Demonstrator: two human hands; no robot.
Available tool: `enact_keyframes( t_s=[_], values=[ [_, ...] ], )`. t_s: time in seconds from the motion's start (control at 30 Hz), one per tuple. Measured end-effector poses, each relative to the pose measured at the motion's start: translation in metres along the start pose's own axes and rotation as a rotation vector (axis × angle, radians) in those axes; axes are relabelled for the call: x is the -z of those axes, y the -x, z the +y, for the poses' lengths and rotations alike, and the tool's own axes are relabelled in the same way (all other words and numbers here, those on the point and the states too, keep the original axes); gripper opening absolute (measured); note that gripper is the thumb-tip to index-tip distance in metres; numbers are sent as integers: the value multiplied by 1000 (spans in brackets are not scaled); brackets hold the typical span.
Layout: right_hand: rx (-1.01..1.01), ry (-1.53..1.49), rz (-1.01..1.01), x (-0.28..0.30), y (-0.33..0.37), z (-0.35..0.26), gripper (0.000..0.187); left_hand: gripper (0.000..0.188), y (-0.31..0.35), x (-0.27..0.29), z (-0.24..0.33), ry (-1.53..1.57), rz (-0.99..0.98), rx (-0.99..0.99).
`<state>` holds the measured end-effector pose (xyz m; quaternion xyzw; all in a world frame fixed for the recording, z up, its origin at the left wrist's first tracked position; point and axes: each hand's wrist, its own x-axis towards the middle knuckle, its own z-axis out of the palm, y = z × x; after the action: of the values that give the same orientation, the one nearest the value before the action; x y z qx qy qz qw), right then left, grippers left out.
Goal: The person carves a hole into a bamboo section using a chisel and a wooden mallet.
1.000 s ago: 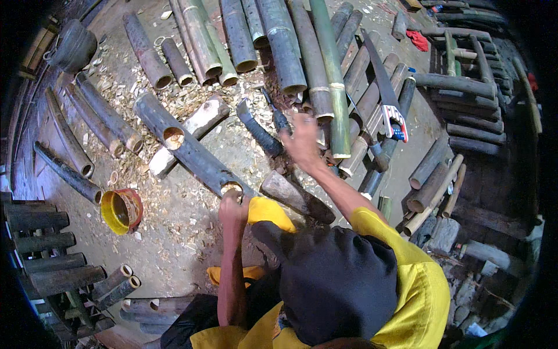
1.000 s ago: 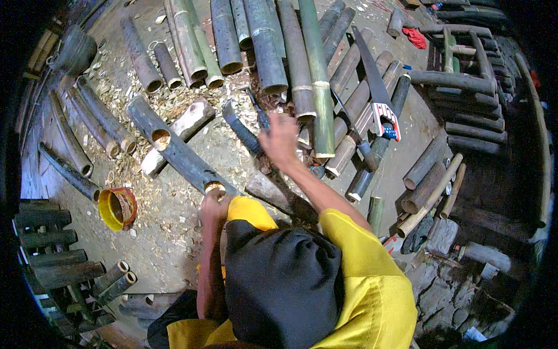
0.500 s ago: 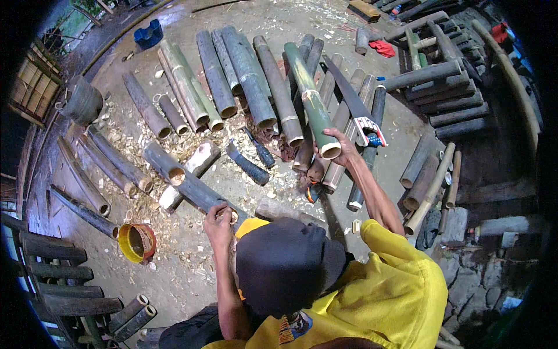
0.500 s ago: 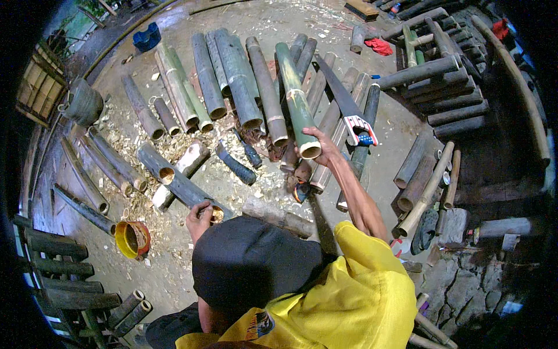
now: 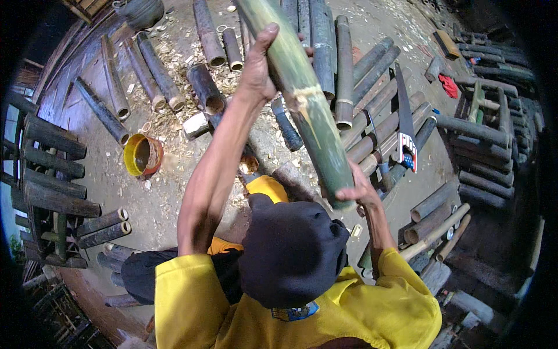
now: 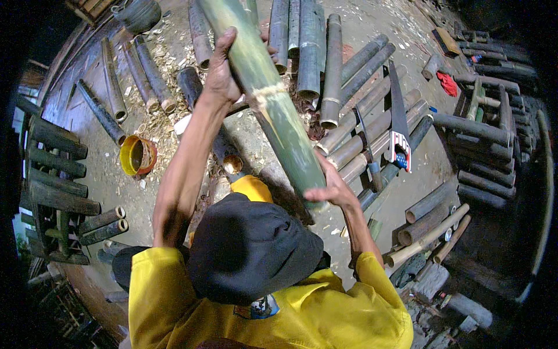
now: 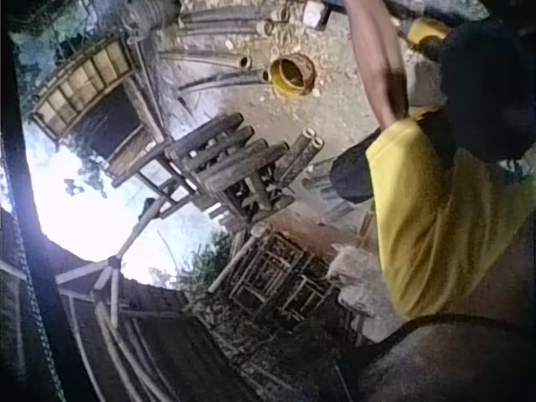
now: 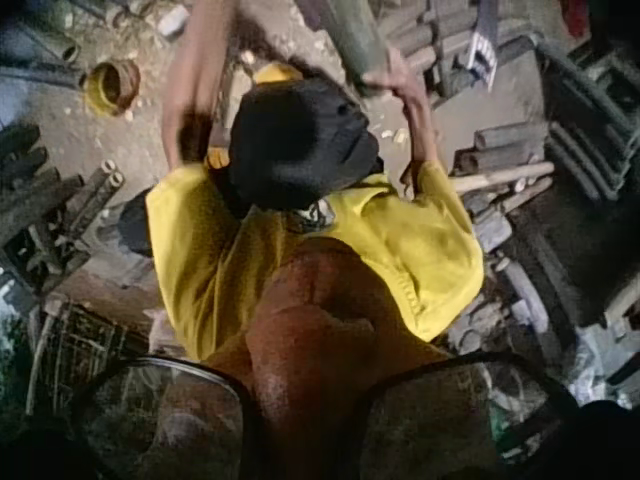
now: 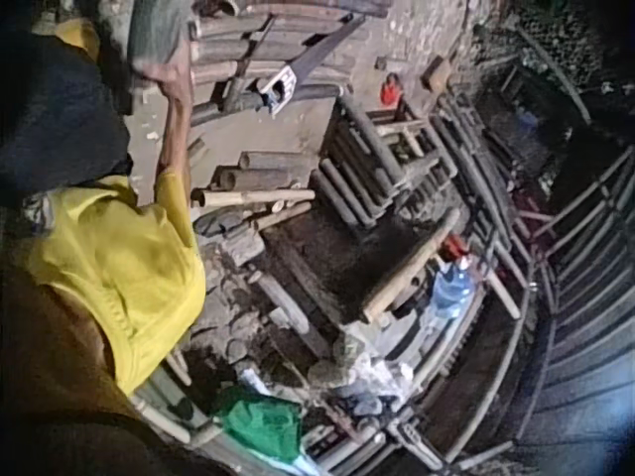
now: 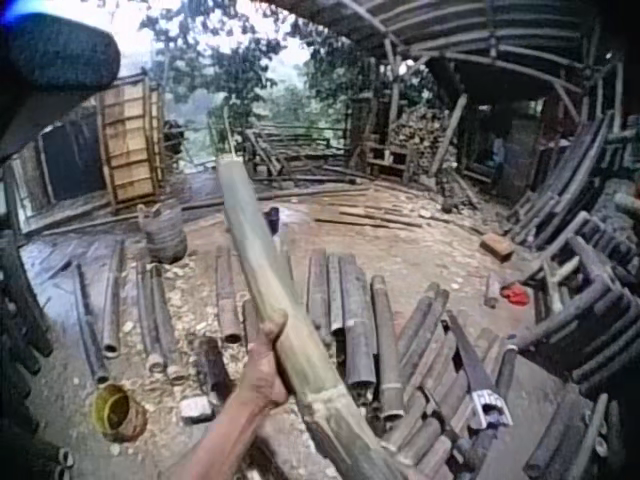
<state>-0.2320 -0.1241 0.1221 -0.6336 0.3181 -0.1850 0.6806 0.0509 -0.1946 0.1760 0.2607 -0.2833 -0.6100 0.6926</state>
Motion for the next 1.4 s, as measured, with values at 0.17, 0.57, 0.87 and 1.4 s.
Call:
enact_keyframes(
  t_s=[0.17,0.57,0.87,1.4],
  values=[
    [34,514,16,-40,-74,27,84,43,47,27,34,-401,268,-376],
    [215,575,-321,-124,-149,93,67,51,132,18,107,-850,406,-378],
    [205,662,-243,-121,-126,82,48,70,155,-16,59,-799,264,-519],
    [419,1034,-103,-52,-119,-168,41,81,159,-27,52,-988,220,-450]
  ],
)
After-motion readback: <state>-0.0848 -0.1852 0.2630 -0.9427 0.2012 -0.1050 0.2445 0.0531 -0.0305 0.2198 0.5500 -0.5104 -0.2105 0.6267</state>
